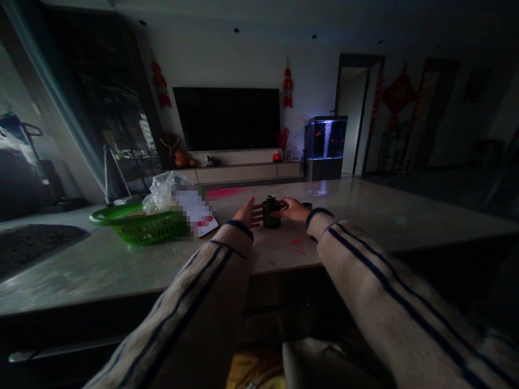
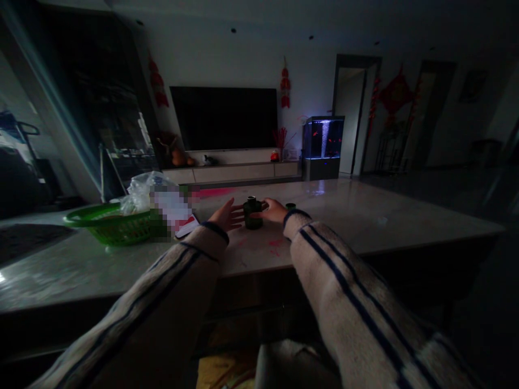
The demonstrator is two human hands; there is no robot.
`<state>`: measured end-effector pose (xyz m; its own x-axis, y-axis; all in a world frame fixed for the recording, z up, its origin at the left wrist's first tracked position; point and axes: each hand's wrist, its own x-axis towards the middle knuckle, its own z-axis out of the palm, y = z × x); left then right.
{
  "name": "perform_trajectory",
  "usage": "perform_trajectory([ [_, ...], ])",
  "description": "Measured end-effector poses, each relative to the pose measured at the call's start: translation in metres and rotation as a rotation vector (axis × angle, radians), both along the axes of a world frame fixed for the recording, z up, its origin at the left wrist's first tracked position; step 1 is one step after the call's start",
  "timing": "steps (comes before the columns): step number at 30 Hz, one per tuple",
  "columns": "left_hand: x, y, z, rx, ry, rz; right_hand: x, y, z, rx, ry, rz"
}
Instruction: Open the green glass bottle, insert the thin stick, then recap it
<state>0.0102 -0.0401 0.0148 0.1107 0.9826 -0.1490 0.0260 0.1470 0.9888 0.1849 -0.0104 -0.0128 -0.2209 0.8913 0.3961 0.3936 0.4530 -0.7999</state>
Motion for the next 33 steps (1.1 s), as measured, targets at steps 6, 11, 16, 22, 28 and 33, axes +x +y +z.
perform_trajectory([
  [6,-0.001,0.003,-0.002,-0.005,0.005,0.007,0.005,-0.004,0.011,-0.101,0.066,0.002],
  [11,-0.002,0.007,-0.003,-0.020,0.003,0.020,0.016,-0.002,0.014,-0.043,-0.183,-0.336],
  [16,-0.002,0.006,-0.004,-0.005,0.007,0.011,0.017,-0.003,0.007,0.112,-0.644,-0.483],
  [22,-0.002,0.006,-0.004,-0.014,-0.002,0.012,0.012,-0.006,0.000,0.073,-0.818,-0.499],
  [28,-0.002,0.005,-0.003,-0.025,-0.006,0.015,0.010,-0.015,0.004,0.062,-0.815,-0.504],
  [33,-0.002,0.003,-0.002,-0.026,-0.001,0.006,0.014,-0.015,0.004,0.043,-0.790,-0.482],
])
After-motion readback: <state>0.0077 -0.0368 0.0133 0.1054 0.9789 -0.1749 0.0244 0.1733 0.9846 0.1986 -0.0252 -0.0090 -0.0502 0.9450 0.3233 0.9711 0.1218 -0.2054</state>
